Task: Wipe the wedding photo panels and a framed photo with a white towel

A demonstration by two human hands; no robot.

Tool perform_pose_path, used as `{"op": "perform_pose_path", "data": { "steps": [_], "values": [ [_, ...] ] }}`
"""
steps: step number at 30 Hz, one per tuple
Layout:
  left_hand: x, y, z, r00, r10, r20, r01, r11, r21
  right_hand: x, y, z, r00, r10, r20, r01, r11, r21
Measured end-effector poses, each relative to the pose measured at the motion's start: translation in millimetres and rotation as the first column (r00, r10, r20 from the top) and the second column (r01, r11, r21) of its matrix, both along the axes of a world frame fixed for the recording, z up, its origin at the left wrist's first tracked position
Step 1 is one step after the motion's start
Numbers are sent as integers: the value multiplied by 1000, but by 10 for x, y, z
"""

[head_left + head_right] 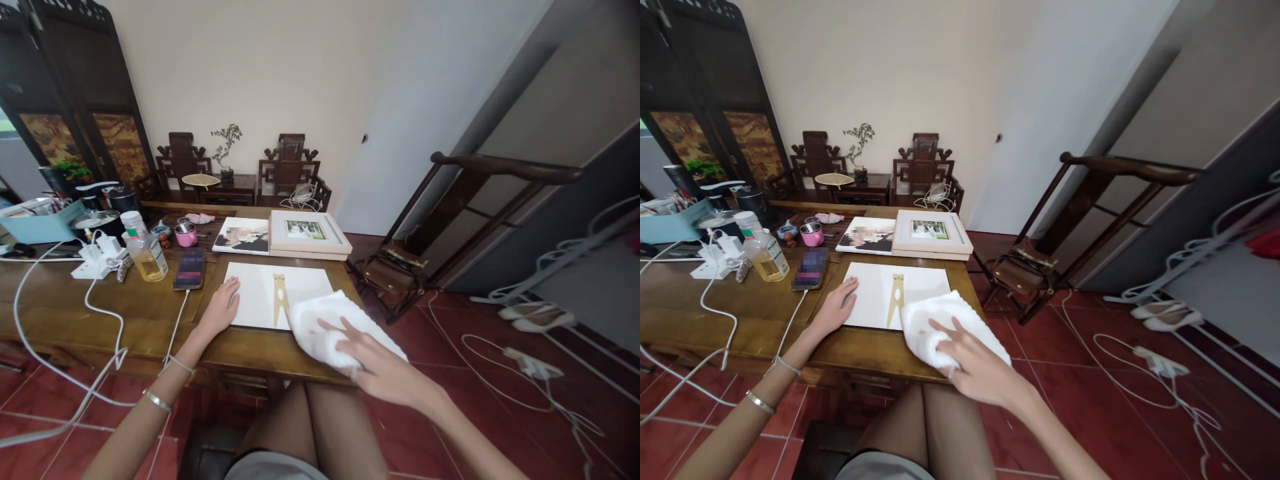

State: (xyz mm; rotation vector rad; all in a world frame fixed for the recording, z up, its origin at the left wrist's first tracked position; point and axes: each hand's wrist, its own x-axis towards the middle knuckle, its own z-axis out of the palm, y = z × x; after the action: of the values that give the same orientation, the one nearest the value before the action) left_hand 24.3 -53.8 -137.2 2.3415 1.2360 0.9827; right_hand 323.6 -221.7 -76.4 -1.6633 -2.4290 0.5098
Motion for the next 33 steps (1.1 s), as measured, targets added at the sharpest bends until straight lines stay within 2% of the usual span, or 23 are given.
{"op": "perform_pose_path", "data": {
  "steps": [2, 4, 10, 13, 15, 17, 19, 21, 25, 27, 30, 33],
  "values": [
    [-1, 6, -12, 1000, -1, 7, 1, 1000, 7, 60, -33, 10, 999, -17, -45, 15, 999, -43],
    [-2, 11, -20, 1000, -1, 9, 1, 1000, 15, 125, 105, -14, 995, -52, -81, 47, 997, -57],
    [-11, 10, -5, 1000, -11, -12, 12, 1000, 15, 139, 1028, -113, 967, -242, -75, 246, 967, 58],
    [-19, 10, 9, 1000, -17, -24, 17, 1000, 9, 45, 1391, -109, 970, -233, -62, 240, 959, 149],
    [-23, 11, 14, 999, -21, -24, 22, 1000, 9, -4, 1496, -105, 972, -227, -59, 234, 956, 177],
    [-25, 12, 16, 999, -22, -25, 22, 1000, 10, -21, 1470, -108, 975, -217, -55, 223, 957, 183],
    [-23, 9, 16, 999, -18, -31, 19, 1000, 12, -6, 1311, -111, 979, -199, -41, 203, 964, 170],
    [-17, 4, 14, 999, -13, -39, 14, 1000, 16, 32, 1039, -98, 983, -183, -31, 186, 975, 122],
    [-1, 0, 4, 999, -2, -48, 3, 1000, 25, 150, 389, 12, 986, -140, -89, 135, 989, -55],
    [3, 3, -4, 999, -2, -51, 4, 999, 34, 213, 180, 85, 981, -148, -125, 129, 980, -150],
    [4, 9, -14, 999, -4, -51, 6, 999, 43, 258, 185, 145, 964, -202, -174, 164, 963, -213],
    [-2, 13, -15, 999, 1, -55, 2, 999, 44, 178, 550, 113, 948, -240, -209, 222, 969, -107]
  ]
}}
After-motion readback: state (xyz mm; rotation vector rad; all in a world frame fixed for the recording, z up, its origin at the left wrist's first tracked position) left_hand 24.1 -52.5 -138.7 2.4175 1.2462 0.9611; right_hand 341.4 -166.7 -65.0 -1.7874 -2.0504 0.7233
